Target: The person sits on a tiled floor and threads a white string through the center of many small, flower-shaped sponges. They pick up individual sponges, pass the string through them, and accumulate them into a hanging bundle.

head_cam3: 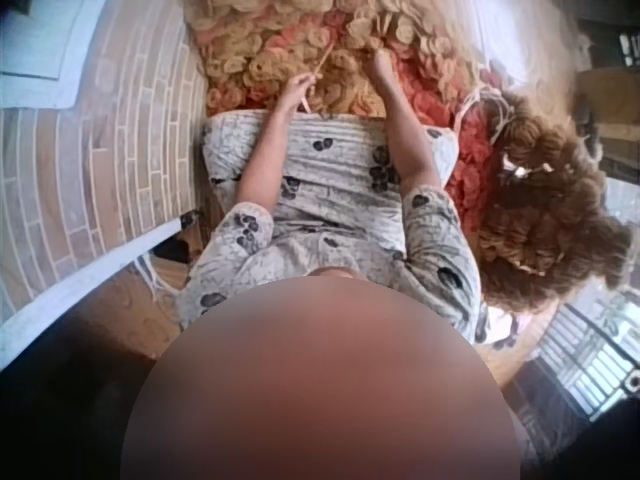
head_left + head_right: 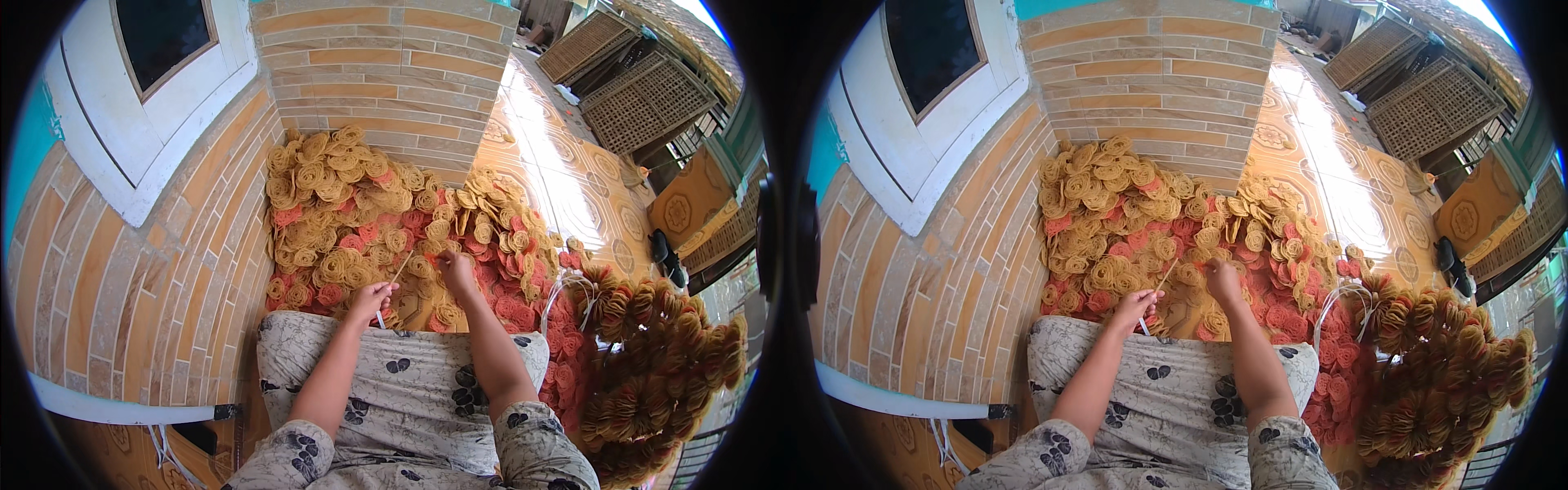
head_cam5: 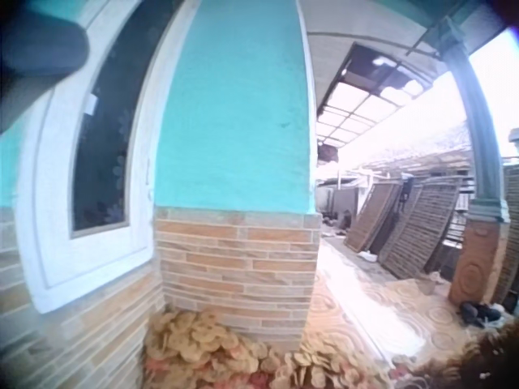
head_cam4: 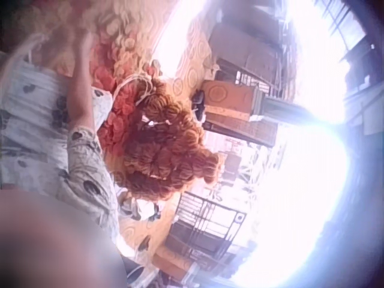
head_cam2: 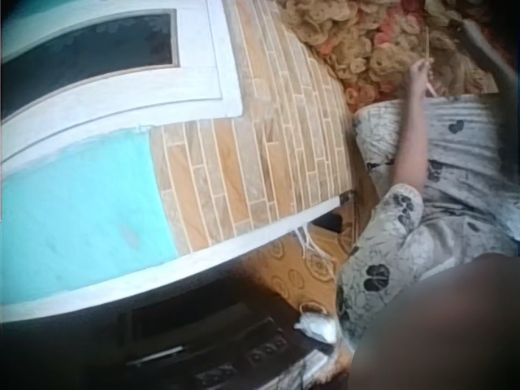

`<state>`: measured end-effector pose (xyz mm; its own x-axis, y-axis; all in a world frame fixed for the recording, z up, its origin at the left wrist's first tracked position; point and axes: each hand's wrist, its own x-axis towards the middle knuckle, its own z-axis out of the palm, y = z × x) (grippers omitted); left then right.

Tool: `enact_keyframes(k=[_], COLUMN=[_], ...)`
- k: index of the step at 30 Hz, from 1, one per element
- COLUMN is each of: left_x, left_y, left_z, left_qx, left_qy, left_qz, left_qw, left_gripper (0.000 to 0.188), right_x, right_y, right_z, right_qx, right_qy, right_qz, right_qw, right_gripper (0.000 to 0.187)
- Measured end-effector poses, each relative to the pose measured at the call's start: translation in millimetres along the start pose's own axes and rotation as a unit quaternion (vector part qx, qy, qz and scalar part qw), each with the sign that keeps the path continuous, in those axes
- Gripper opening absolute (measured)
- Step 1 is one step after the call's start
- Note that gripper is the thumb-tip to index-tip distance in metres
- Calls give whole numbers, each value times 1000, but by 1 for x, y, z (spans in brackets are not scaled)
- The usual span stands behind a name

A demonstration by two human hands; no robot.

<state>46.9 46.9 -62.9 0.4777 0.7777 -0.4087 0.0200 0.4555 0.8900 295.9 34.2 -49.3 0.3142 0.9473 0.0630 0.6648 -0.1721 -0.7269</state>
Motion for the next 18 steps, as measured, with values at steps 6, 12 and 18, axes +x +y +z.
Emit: enact_keyframes(k=[6, 12, 18], left_x=[-8, 3, 4], left_y=[-3, -7, -18], left_z=[4, 7, 3], left_qx=[-50, 19, 97], left_qy=[42, 50, 51], left_qz=[22, 56, 73], left_qw=[998, 997, 991], left_gripper=[20, 18, 17], right_x=[-11, -9, -1], right_y=[4, -11, -14], right_z=[-63, -7, 35], right_qx=[-309, -94, -313], right_qy=[340, -114, -117], right_qz=[-11, 35, -131], right_qw=[888, 988, 933], right_gripper=[29, 36, 37])
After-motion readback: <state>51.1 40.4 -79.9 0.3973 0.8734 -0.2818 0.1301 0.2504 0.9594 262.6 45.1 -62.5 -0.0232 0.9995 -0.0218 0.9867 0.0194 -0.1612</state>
